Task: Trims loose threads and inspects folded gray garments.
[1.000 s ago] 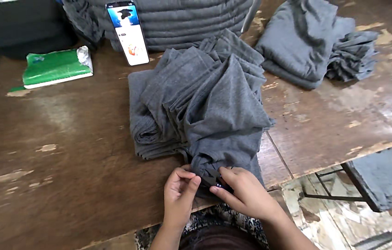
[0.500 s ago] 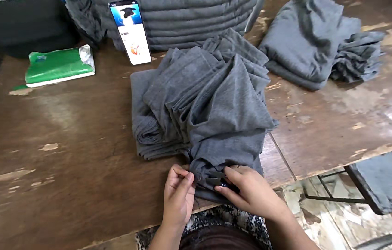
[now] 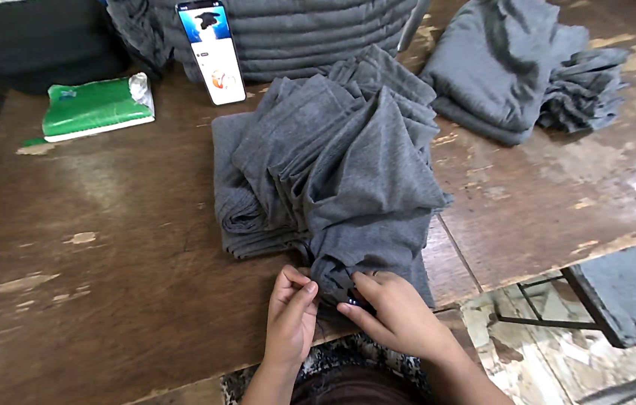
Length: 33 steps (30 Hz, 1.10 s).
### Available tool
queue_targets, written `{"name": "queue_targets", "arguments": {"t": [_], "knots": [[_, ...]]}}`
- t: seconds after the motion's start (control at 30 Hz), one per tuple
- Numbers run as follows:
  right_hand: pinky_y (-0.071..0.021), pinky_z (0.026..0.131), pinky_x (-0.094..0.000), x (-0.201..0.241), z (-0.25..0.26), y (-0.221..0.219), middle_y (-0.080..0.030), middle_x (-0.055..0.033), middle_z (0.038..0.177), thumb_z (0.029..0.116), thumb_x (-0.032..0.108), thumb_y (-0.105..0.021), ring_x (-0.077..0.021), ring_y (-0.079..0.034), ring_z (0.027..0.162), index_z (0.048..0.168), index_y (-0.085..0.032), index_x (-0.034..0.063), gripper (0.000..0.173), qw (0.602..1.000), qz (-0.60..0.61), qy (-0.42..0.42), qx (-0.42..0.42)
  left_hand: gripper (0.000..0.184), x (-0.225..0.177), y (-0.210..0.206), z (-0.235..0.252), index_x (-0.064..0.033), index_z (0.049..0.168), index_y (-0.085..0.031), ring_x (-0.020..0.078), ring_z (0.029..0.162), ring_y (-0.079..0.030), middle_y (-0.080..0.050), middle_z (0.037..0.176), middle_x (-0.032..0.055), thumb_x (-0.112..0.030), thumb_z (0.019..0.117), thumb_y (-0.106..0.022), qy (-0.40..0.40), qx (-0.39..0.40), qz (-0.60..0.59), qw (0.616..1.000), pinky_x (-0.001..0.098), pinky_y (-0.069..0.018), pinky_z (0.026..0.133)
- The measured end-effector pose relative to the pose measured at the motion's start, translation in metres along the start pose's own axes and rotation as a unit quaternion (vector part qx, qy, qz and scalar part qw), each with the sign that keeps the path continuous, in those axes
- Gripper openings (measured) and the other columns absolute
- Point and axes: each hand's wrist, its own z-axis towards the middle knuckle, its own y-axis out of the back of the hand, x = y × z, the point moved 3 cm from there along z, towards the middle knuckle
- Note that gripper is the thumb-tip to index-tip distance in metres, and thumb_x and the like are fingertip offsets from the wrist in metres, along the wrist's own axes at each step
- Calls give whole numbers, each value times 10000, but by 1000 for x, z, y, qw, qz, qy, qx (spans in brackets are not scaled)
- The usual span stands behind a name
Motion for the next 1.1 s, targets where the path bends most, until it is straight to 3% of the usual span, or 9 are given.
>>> {"name": "queue_targets", "arguments": {"t": [0.37,0.5,0.6,0.67,0.8,0.93,1.1], "knots": [[-443,499,-357,7,5,-6,-488,-12,568,1075,402,-382,-178,-541,522,798,-585,106,453,1000,-7,13,-20,95,0,2,0,-170,938,-633,86,863,-690,-680,899,-1,-78,949,-658,9,7,5,1000,282,-593,827],[-466,629,-345,8,-1,0,-510,-25,640,1078,426,-420,-177,-543,610,852,-569,104,421,995,56,85,6,103,-2,0,-2,-217,1056,-669,19,852,-687,-715,994,-43,-197,960,-702,-22,26,27,999,196,-579,742],[-492,651,-306,1,-6,2,-553,-50,716,1070,442,-463,-153,-564,674,905,-589,67,429,996,74,36,-39,321,-1,2,-4,-191,1177,-700,84,1052,-698,-722,1173,-14,-97,880,-779,-78,61,86,991,270,-584,923],[-505,645,-287,-6,-8,1,-587,-80,809,1061,429,-487,-146,-581,726,929,-608,44,425,995,77,-6,-61,327,1,1,-5,-180,1154,-742,75,1026,-705,-727,1173,-28,-53,857,-792,-103,33,140,984,262,-598,907],[-484,638,-269,-10,-13,-1,-591,-90,876,1030,408,-557,-136,-565,746,846,-610,55,401,994,93,-13,-54,106,1,1,-5,-178,1029,-769,21,948,-695,-743,1058,-66,-176,927,-741,-120,-7,175,977,209,-588,851],[-484,632,-264,-3,-13,-3,-597,-87,884,1012,395,-586,-132,-565,744,823,-623,61,385,995,78,-20,-62,83,0,0,-7,-146,1016,-754,34,1016,-670,-714,1118,-29,-181,951,-716,-118,62,166,977,193,-568,869],[-468,623,-262,7,-4,-6,-580,-76,864,1030,374,-548,-128,-552,738,805,-594,66,384,993,89,-28,-71,87,1,0,-8,-119,1027,-758,53,1031,-657,-687,1133,-4,-137,951,-719,-125,94,182,971,196,-570,856]]}}
